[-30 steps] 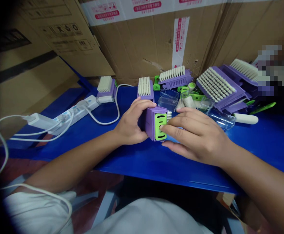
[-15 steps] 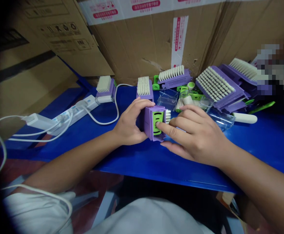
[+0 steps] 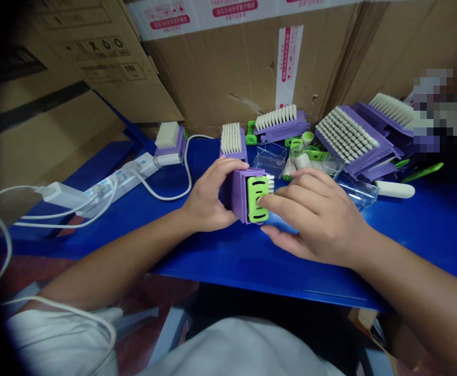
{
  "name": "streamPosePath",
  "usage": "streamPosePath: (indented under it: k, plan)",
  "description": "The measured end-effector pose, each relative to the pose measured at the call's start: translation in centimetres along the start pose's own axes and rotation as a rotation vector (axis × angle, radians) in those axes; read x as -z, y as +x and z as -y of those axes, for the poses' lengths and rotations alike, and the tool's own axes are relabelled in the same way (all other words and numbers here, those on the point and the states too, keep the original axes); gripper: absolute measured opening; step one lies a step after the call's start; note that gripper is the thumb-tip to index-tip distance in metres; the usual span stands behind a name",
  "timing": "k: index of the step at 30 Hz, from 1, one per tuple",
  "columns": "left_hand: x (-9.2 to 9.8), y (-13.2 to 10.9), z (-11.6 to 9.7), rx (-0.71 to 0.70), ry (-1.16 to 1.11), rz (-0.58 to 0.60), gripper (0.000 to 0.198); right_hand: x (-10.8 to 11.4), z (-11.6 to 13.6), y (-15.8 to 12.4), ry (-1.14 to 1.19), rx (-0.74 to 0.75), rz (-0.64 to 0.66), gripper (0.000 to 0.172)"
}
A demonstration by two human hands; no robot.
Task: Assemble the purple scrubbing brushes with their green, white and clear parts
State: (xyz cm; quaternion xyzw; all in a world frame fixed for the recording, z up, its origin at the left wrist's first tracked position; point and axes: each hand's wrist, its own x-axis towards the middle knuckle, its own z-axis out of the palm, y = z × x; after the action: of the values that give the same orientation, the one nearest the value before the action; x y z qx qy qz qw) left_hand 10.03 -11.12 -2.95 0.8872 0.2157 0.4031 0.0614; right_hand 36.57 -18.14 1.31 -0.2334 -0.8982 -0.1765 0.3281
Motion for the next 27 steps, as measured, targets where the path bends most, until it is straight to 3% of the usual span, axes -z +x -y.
streamPosePath:
  k: [10, 13, 18, 27]
  plan:
    - [0.02, 0.02, -0.14, 0.0, -0.006, -0.011, 0.073, 0.11, 0.45, -0.1, 0.045, -0.026, -0.143, 0.03]
    - [0.08, -0.09, -0.21, -0.001, -0.003, -0.006, 0.074, 0.15, 0.66, -0.26, 0.008, -0.053, -0.109, 0.024]
    - [0.04, -0.02, -0.2, -0.052, -0.019, -0.052, 0.072, 0.18, 0.44, -0.34, 0.018, 0.065, -0.055, 0.024]
    - [-0.11, 0.09, 0.06, -0.126, -0.031, -0.11, 0.063, 0.42, 0.74, -0.66, 0.037, 0.062, -0.018, 0.021]
